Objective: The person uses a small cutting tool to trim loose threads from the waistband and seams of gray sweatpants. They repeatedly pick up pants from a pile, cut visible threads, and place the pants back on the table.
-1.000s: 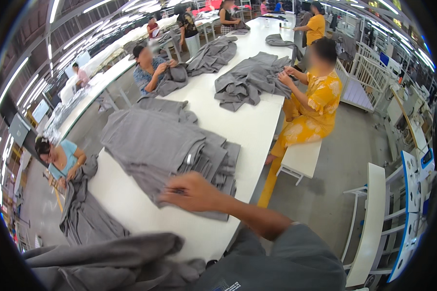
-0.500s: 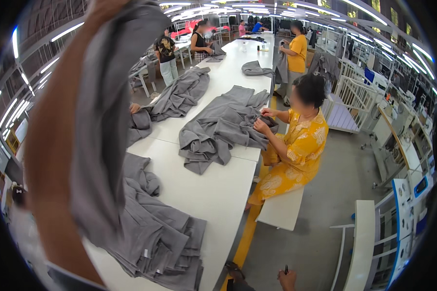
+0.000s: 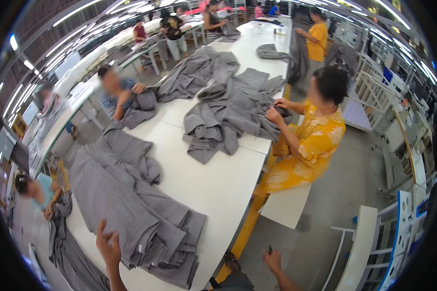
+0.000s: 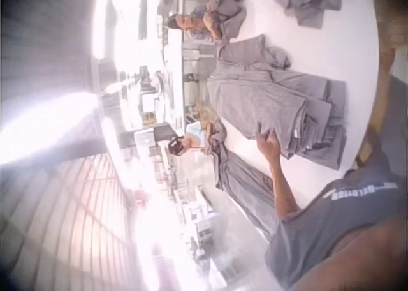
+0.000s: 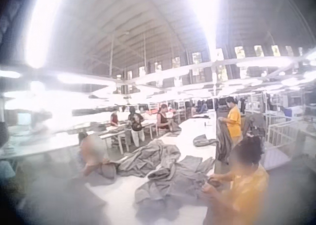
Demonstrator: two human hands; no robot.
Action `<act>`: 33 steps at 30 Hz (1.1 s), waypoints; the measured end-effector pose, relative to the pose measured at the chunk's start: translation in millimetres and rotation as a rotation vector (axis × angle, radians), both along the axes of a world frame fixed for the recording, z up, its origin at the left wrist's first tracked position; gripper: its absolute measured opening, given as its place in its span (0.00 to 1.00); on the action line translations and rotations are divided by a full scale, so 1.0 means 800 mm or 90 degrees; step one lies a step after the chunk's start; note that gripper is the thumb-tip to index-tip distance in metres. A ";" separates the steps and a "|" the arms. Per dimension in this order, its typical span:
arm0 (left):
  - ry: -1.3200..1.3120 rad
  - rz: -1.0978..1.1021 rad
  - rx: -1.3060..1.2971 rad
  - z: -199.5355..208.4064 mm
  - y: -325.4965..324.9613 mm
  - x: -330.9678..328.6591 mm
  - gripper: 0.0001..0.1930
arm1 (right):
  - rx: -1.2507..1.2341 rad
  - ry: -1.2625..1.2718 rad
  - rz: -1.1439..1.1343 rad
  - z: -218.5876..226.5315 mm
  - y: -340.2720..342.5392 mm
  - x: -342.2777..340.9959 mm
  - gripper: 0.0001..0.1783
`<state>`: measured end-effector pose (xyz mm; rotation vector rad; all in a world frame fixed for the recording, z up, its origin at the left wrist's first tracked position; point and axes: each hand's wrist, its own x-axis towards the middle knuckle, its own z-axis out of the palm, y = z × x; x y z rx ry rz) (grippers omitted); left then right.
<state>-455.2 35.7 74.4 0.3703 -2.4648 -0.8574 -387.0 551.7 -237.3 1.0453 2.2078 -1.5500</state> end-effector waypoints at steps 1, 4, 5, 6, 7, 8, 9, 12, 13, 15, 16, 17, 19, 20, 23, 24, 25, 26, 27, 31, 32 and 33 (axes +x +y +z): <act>-0.013 0.109 0.069 -0.011 -0.015 0.047 0.30 | 0.009 -0.011 0.031 0.006 -0.004 -0.014 0.17; 0.004 0.349 0.067 -0.060 -0.074 0.199 0.22 | 0.025 -0.009 0.149 0.018 -0.032 -0.054 0.18; 0.015 0.424 0.073 -0.072 -0.082 0.244 0.20 | 0.022 0.008 0.194 0.007 -0.045 -0.063 0.18; 0.022 0.491 0.080 -0.077 -0.083 0.272 0.18 | 0.021 0.021 0.230 0.006 -0.055 -0.064 0.19; 0.000 0.494 0.051 -0.080 -0.086 0.297 0.16 | 0.009 0.071 0.254 0.006 -0.069 -0.058 0.19; -0.019 0.502 0.023 -0.078 -0.083 0.323 0.15 | -0.005 0.123 0.284 0.017 -0.092 -0.060 0.20; -0.040 0.507 -0.004 -0.080 -0.081 0.350 0.14 | -0.021 0.174 0.311 0.029 -0.115 -0.060 0.21; -0.027 0.590 0.106 -0.084 -0.073 0.424 0.16 | 0.055 0.356 0.442 0.086 -0.180 -0.050 0.22; -0.017 0.613 0.158 -0.082 -0.071 0.444 0.17 | 0.050 0.386 0.470 0.108 -0.202 -0.044 0.22; 0.002 0.693 0.130 -0.093 -0.076 0.489 0.20 | 0.035 0.444 0.523 0.145 -0.246 -0.025 0.24; 0.024 0.669 0.077 -0.107 -0.088 0.517 0.21 | 0.005 0.465 0.537 0.154 -0.265 -0.012 0.22; 0.040 0.643 0.021 -0.119 -0.100 0.544 0.22 | 0.014 0.486 0.533 0.157 -0.282 0.002 0.22; 0.082 0.465 -0.166 -0.166 -0.144 0.616 0.23 | 0.022 0.524 0.537 0.147 -0.314 0.038 0.22; 0.092 0.520 -0.090 -0.183 -0.150 0.641 0.25 | 0.016 0.509 0.529 0.137 -0.327 0.068 0.22; 0.145 0.635 0.135 -0.126 -0.145 0.633 0.31 | 0.010 0.451 0.537 0.126 -0.374 0.139 0.22; 0.180 0.654 0.183 -0.124 -0.151 0.644 0.31 | 0.014 0.407 0.542 0.135 -0.390 0.174 0.22; 0.218 0.674 0.228 -0.121 -0.157 0.659 0.32 | 0.023 0.365 0.545 0.139 -0.407 0.208 0.22; 0.209 0.697 0.277 -0.123 -0.163 0.676 0.32 | 0.015 0.360 0.599 0.136 -0.419 0.237 0.23; 0.186 0.731 0.247 -0.132 -0.168 0.694 0.31 | 0.004 0.354 0.650 0.133 -0.429 0.264 0.23; 0.021 0.784 -0.051 -0.195 -0.157 0.749 0.30 | -0.038 0.332 0.815 0.151 -0.459 0.280 0.21; -0.037 0.828 0.050 -0.200 -0.154 0.745 0.29 | -0.034 0.359 0.811 0.147 -0.459 0.271 0.22; -0.077 0.837 0.013 -0.201 -0.147 0.743 0.29 | -0.024 0.361 0.806 0.156 -0.466 0.257 0.21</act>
